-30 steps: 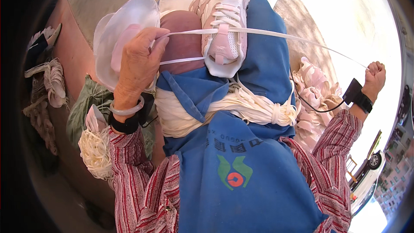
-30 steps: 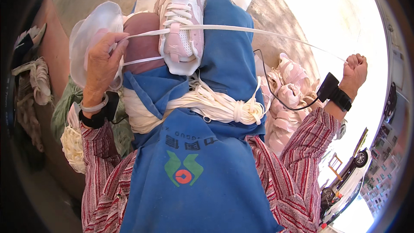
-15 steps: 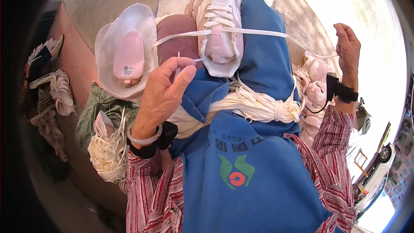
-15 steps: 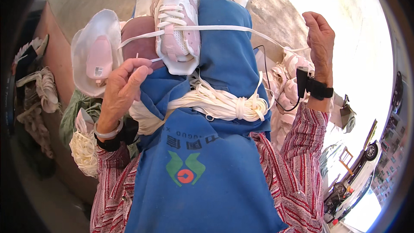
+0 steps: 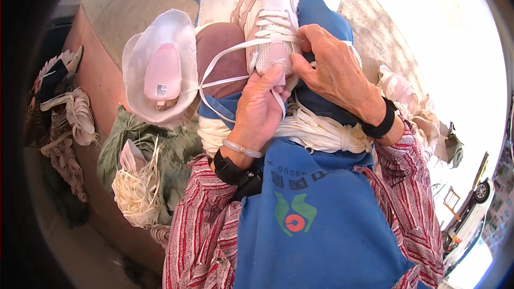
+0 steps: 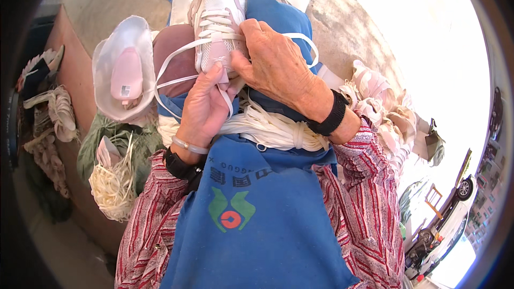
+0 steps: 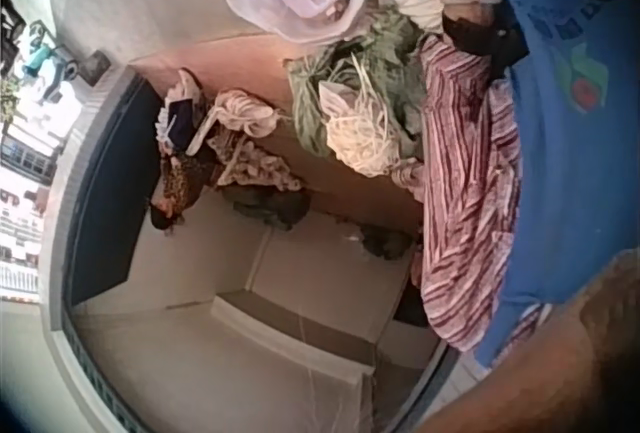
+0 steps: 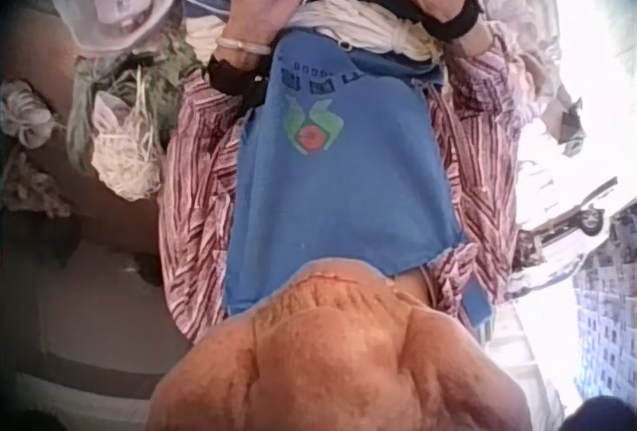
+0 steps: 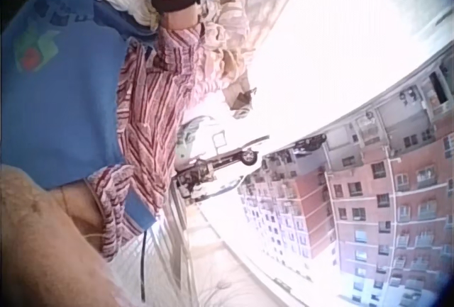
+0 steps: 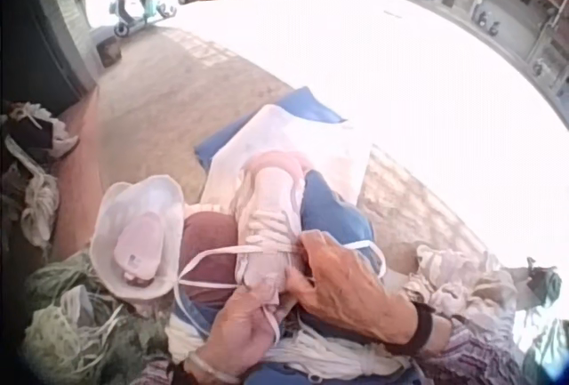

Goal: The person threads white laces through the eyelets of a pink and white sneaker held on their lap. They pull the laces through and adjust the tongue of the shoe by hand.

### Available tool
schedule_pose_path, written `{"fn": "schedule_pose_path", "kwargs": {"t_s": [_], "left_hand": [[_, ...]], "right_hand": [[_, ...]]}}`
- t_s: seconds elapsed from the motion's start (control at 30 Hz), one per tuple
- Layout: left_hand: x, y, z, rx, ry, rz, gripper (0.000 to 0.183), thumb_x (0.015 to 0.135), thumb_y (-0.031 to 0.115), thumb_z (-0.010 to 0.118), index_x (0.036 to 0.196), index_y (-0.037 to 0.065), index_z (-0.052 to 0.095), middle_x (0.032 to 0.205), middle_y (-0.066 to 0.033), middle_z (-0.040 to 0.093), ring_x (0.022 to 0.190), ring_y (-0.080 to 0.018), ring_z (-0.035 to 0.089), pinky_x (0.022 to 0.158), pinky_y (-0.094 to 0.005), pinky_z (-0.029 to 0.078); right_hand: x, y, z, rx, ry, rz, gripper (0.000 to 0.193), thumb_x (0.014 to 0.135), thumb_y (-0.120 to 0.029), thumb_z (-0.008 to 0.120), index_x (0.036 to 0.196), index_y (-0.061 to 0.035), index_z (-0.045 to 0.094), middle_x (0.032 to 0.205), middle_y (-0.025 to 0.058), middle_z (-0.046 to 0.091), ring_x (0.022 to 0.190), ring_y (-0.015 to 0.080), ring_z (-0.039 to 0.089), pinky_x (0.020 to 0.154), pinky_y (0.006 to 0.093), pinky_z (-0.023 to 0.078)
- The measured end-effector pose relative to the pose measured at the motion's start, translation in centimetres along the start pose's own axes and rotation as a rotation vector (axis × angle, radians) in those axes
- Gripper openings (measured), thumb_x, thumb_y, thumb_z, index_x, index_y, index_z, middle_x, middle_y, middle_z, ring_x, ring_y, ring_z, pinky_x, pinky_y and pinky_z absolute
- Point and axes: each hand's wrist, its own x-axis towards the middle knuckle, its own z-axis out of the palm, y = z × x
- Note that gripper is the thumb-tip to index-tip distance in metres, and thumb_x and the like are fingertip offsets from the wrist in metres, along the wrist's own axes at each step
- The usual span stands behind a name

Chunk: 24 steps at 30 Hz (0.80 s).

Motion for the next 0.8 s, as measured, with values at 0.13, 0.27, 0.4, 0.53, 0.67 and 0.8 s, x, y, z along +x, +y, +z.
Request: {"fn": "schedule_pose_path", "kwargs": {"t_s": [0.13, 0.27, 0.4, 0.53, 0.67, 0.8], "left_hand": [[0.5, -0.1, 1.6, 0.049, 0.003, 0.102, 0.029, 0.096, 0.016, 0.057, 0.124, 0.006, 0.054, 0.116, -0.0061, 0.062, 0.107, -0.0168, 0.059, 0.098, -0.0340, 0.045], [0.9, 0.7, 2.7, -0.049, -0.070, 0.102, 0.035, 0.098, 0.017, 0.054, 0.129, 0.002, 0.048, 0.123, -0.0108, 0.059, 0.114, -0.0222, 0.058, 0.104, -0.0392, 0.044], [1.6, 1.8, 3.2, 0.141, -0.052, 0.172, 0.033, 0.100, 0.016, 0.052, 0.128, -0.002, 0.049, 0.123, -0.0142, 0.058, 0.109, -0.0207, 0.061, 0.095, -0.0362, 0.054], [0.9, 1.2, 3.3, 0.322, -0.024, 0.160, 0.034, 0.100, 0.016, 0.050, 0.129, -0.002, 0.047, 0.124, -0.0137, 0.058, 0.113, -0.0228, 0.059, 0.101, -0.0415, 0.047], [0.6, 0.8, 2.2, 0.162, -0.066, 0.194, 0.036, 0.103, 0.022, 0.045, 0.130, -0.001, 0.047, 0.123, -0.0138, 0.058, 0.112, -0.0223, 0.059, 0.099, -0.0396, 0.049], [0.7, 0.5, 1.9, 0.247, 0.003, 0.163, 0.036, 0.104, 0.026, 0.042, 0.127, -0.001, 0.049, 0.117, -0.0132, 0.061, 0.107, -0.0215, 0.062, 0.096, -0.0386, 0.050]], "right_hand": [[-0.7, 0.0, 0.3, -0.022, -0.046, 0.057, 0.024, 0.087, -0.009, 0.061, 0.105, 0.0026, 0.051, 0.088, 0.0214, 0.061, 0.081, 0.0379, 0.063, 0.068, 0.0408, 0.051], [-0.5, -0.3, 0.5, -0.101, 0.071, -0.098, 0.019, 0.088, -0.001, 0.054, 0.106, 0.0027, 0.050, 0.089, 0.0225, 0.061, 0.081, 0.0419, 0.062, 0.067, 0.0428, 0.050], [0.5, 0.0, 0.1, -0.050, 0.059, -0.103, 0.021, 0.082, -0.005, 0.057, 0.097, 0.0067, 0.049, 0.088, 0.0249, 0.058, 0.079, 0.0435, 0.061, 0.068, 0.0465, 0.052], [0.3, 0.3, -0.1, 0.071, 0.000, 0.018, 0.019, 0.085, -0.008, 0.058, 0.098, 0.0050, 0.052, 0.090, 0.0220, 0.059, 0.078, 0.0425, 0.061, 0.068, 0.0455, 0.050], [0.2, 0.2, -0.6, 0.162, -0.021, 0.073, 0.018, 0.086, -0.011, 0.061, 0.101, -0.0009, 0.059, 0.091, 0.0177, 0.061, 0.076, 0.0367, 0.062, 0.067, 0.0412, 0.050], [1.3, -0.5, -1.0, 0.059, 0.085, -0.015, 0.017, 0.085, -0.014, 0.064, 0.099, -0.0029, 0.063, 0.091, 0.0155, 0.061, 0.075, 0.0312, 0.062, 0.067, 0.0377, 0.050]]}}
